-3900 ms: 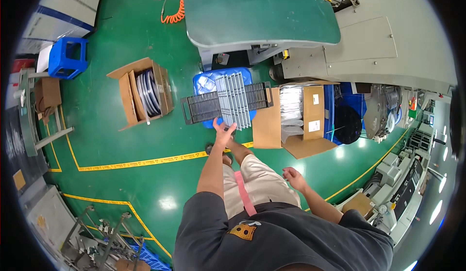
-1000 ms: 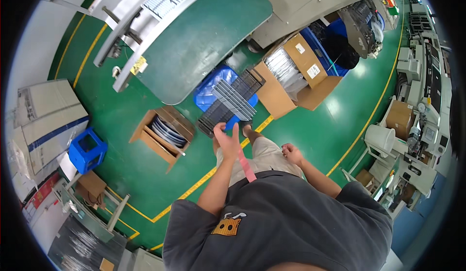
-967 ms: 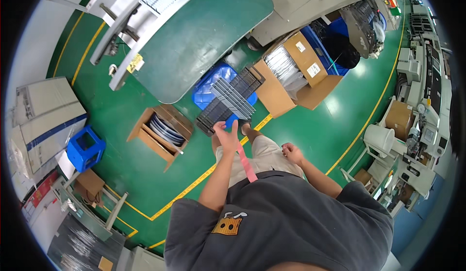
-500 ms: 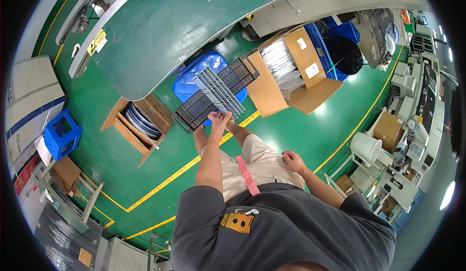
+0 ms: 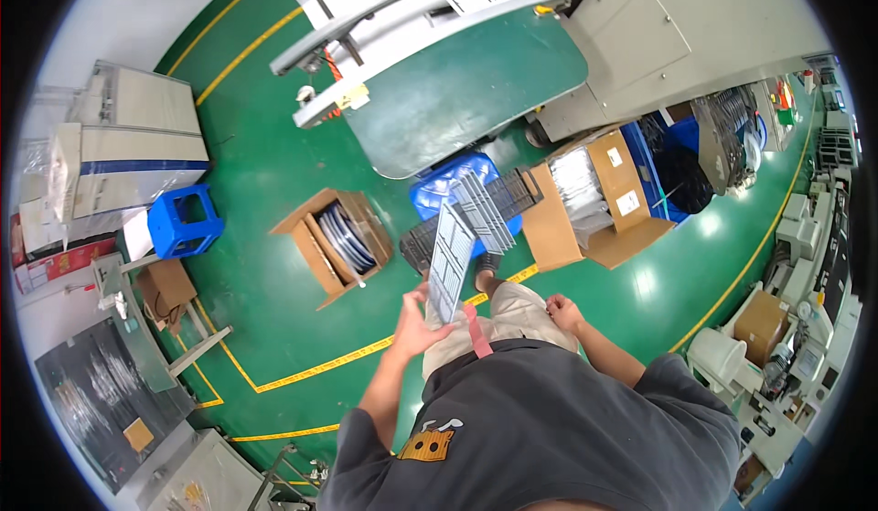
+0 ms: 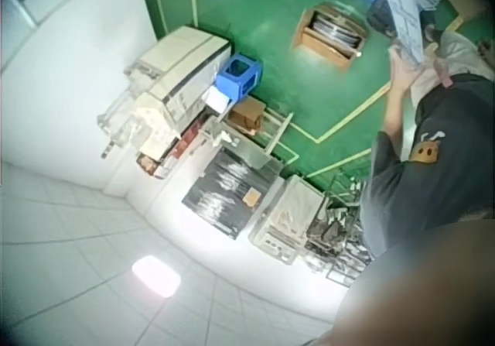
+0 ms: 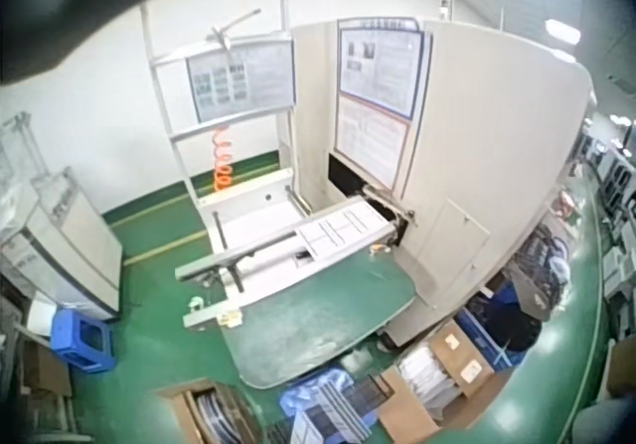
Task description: Operating surface-mount technology machinery and handling PCB components in a manufacturing environment.
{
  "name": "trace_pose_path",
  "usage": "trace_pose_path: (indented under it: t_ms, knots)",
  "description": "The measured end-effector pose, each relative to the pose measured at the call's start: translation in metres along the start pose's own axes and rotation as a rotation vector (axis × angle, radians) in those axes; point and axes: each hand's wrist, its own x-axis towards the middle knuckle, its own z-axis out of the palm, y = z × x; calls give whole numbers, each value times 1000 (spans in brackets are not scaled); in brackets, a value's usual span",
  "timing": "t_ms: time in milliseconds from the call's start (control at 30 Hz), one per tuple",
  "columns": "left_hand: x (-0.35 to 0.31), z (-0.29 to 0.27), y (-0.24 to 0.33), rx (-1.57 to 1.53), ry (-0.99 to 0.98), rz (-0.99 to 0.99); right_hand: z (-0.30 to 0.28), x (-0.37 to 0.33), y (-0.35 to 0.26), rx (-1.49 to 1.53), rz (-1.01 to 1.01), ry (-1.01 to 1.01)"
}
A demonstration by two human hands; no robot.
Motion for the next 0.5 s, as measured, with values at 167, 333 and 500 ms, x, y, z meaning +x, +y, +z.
trace_pose_path:
  t_ms: [167, 333, 500]
  knots:
    - [25, -198, 116, 497, 153, 252, 22, 17, -42, -11, -105, -31]
    - [118, -337, 158, 845, 337, 496, 42, 5, -88, 127, -123, -20]
    - [209, -403, 144, 907, 292, 411, 75, -8, -86, 228, -134, 66]
